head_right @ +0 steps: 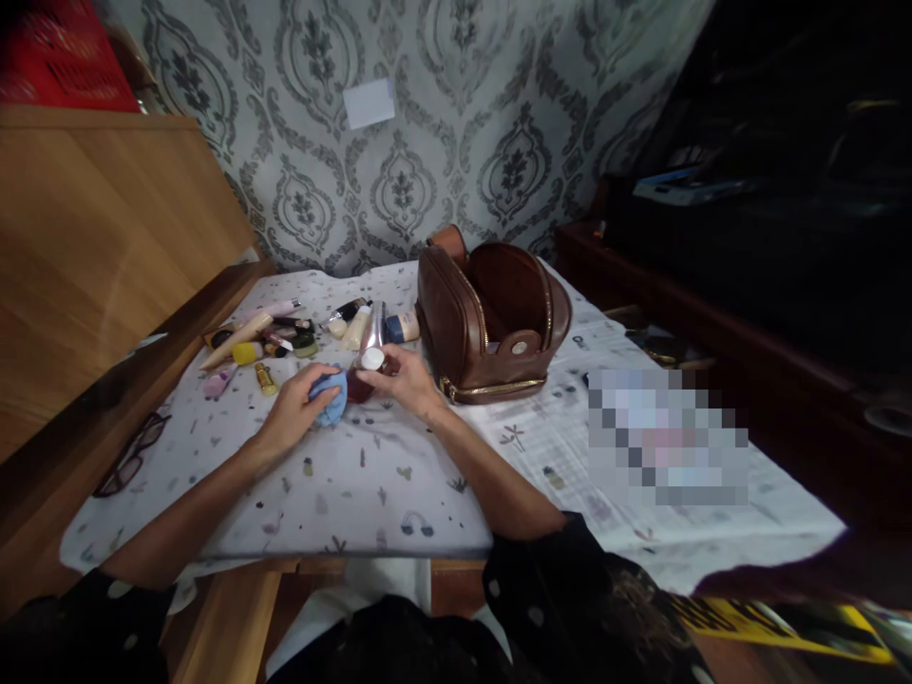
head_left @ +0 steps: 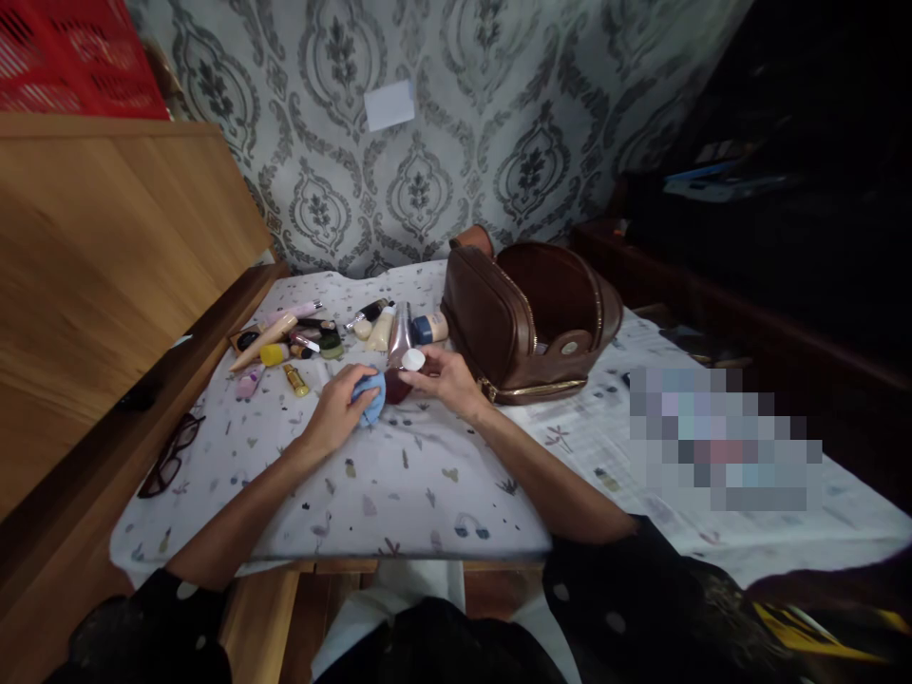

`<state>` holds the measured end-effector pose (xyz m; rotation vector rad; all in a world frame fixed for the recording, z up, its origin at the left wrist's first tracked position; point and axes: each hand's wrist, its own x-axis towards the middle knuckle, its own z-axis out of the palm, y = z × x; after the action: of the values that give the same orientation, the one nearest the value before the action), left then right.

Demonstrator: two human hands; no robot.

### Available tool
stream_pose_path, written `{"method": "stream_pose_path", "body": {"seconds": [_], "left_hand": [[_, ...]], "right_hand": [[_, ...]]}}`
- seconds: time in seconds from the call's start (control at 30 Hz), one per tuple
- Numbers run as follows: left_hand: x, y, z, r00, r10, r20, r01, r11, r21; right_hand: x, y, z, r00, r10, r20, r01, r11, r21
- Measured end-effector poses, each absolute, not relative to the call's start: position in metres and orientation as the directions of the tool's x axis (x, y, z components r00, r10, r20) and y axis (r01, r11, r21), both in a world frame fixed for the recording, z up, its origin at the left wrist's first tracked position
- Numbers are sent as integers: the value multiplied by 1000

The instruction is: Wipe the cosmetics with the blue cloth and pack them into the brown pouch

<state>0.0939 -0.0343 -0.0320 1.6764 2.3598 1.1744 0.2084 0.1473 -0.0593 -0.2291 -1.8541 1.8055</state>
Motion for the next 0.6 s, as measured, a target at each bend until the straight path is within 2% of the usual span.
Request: {"method": "stream_pose_path", "body": {"seconds": [0.1, 0.2, 0.3, 0.43, 0.6], "left_hand": [[93, -33, -28, -461, 800, 385, 773, 148, 617], [94, -25, -17, -429, 793, 433, 798, 109, 592], [93, -14, 0, -347, 816, 463, 844, 56, 533], [95, -6, 16, -275, 866, 418, 902, 82, 424], [112, -18, 14, -249, 871, 423, 955, 148, 259]], "right_hand": [[207, 145, -63, -881, 383, 279, -254, 114, -960], [206, 144, -67, -895, 336, 294, -251, 167, -953], [206, 143, -70, -893, 304, 331, -269, 229, -936], [207, 141, -72, -888, 284, 361, -279, 291, -915], [206, 139, -70, -850, 364, 380, -246, 363, -899]]}}
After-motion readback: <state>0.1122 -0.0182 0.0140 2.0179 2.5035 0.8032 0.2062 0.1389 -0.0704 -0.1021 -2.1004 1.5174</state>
